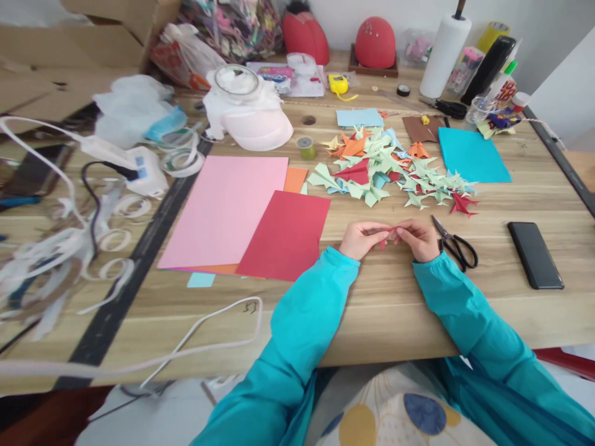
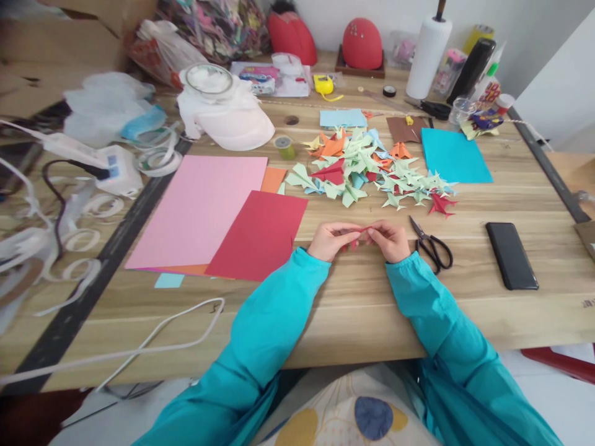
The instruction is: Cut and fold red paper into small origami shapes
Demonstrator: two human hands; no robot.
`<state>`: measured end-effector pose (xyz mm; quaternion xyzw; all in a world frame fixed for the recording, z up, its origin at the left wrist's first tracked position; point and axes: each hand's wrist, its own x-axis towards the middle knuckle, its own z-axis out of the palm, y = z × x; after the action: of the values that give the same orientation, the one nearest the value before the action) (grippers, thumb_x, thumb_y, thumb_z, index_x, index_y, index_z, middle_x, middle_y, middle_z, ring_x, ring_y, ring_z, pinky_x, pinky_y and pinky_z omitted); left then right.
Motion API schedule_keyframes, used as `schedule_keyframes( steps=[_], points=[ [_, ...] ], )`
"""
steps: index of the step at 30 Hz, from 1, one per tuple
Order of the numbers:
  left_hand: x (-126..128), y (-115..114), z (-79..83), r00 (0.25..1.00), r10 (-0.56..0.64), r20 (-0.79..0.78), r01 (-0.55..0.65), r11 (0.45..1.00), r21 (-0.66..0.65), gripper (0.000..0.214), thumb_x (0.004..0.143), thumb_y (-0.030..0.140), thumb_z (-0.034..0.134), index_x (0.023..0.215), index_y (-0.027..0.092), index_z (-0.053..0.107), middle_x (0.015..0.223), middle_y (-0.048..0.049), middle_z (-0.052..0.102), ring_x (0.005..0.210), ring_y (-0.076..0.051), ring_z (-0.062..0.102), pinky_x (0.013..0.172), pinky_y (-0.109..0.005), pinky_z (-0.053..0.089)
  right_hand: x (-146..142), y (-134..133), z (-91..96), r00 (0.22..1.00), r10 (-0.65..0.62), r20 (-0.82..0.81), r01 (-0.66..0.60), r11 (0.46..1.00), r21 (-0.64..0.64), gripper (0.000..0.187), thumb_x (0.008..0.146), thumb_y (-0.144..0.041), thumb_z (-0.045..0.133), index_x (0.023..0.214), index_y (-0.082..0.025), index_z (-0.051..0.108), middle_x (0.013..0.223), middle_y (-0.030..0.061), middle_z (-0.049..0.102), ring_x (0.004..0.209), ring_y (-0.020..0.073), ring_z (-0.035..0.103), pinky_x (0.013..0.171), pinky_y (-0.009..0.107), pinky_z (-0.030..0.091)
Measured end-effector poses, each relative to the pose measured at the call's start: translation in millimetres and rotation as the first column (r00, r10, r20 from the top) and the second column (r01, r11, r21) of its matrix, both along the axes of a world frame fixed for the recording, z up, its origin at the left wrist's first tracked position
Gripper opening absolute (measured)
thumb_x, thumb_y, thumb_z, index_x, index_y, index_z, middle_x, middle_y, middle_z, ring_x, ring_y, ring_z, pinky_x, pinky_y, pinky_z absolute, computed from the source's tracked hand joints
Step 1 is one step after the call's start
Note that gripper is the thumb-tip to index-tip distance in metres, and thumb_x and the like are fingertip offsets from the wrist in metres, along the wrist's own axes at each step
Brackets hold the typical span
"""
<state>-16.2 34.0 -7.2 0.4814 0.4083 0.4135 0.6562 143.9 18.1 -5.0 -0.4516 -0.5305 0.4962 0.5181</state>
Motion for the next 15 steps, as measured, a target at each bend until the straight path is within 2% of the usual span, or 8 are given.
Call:
schedule_keyframes(
  steps=[2, 5, 10, 12, 15],
  points=[
    [1.1, 0.1, -0.9, 1.000, -0.007, 0.009, 0.006, 0.999, 0.036, 0.035, 0.060, 0.034, 0.074, 0.086, 0.011, 0.070, 0.059, -0.0037, 0.065, 0.050, -0.012, 0.056, 0.046, -0.023, 0.040, -0.1, 0.0, -0.6, 1.000, -0.007, 0.019, 0.006, 1.000, 0.024, 0.024, 0.070, -0.042, 0.069, 0.076, -0.019, 0.065, 0.062, 0.0010, 0.067, 0.052, 0.0124, 0.060, 0.053, 0.028, 0.051],
    [1.7, -0.3, -2.1, 0.999, 0.027, -0.022, -0.023, 0.985, 0.169, 0.029, 0.065, 0.034, 0.071, 0.083, 0.012, 0.070, 0.070, -0.0054, 0.067, 0.053, -0.011, 0.056, 0.055, -0.026, 0.046, 0.1, -0.9, -1.9, 0.998, -0.016, 0.055, 0.013, 0.999, 0.045, 0.025, 0.070, -0.043, 0.068, 0.080, -0.019, 0.065, 0.065, 0.0014, 0.068, 0.055, 0.0134, 0.061, 0.056, 0.029, 0.052],
    [-0.4, -1.9, 0.2, 0.975, 0.143, -0.169, -0.055, 0.896, 0.442, 0.016, 0.072, 0.024, 0.065, 0.084, 0.015, 0.071, 0.082, -0.0069, 0.064, 0.072, -0.013, 0.059, 0.068, -0.026, 0.047, 0.1, -1.8, -5.1, 0.996, -0.037, 0.086, 0.033, 0.998, 0.054, 0.029, 0.070, -0.040, 0.069, 0.090, -0.020, 0.065, 0.076, 0.0028, 0.070, 0.065, 0.0140, 0.064, 0.065, 0.029, 0.053],
    [-1.3, -2.7, 2.3, 0.974, 0.138, -0.182, -0.034, 0.877, 0.478, 0.015, 0.073, 0.021, 0.063, 0.084, 0.015, 0.071, 0.082, -0.0073, 0.063, 0.076, -0.014, 0.059, 0.069, -0.026, 0.048, 0.0, -0.9, -5.7, 0.995, -0.016, 0.096, 0.012, 0.999, 0.040, 0.026, 0.071, -0.040, 0.068, 0.088, -0.020, 0.066, 0.072, 0.0021, 0.069, 0.062, 0.0134, 0.063, 0.062, 0.028, 0.053],
    [-1.6, -3.7, 4.4, 0.975, 0.118, -0.189, -0.014, 0.879, 0.476, 0.016, 0.074, 0.021, 0.061, 0.085, 0.015, 0.070, 0.082, -0.0072, 0.063, 0.075, -0.014, 0.058, 0.065, -0.025, 0.048, 0.1, 1.1, -5.2, 0.993, 0.027, 0.112, -0.029, 0.999, 0.013, 0.025, 0.072, -0.042, 0.067, 0.080, -0.019, 0.067, 0.065, 0.0014, 0.068, 0.054, 0.0124, 0.060, 0.054, 0.027, 0.051]
  ],
)
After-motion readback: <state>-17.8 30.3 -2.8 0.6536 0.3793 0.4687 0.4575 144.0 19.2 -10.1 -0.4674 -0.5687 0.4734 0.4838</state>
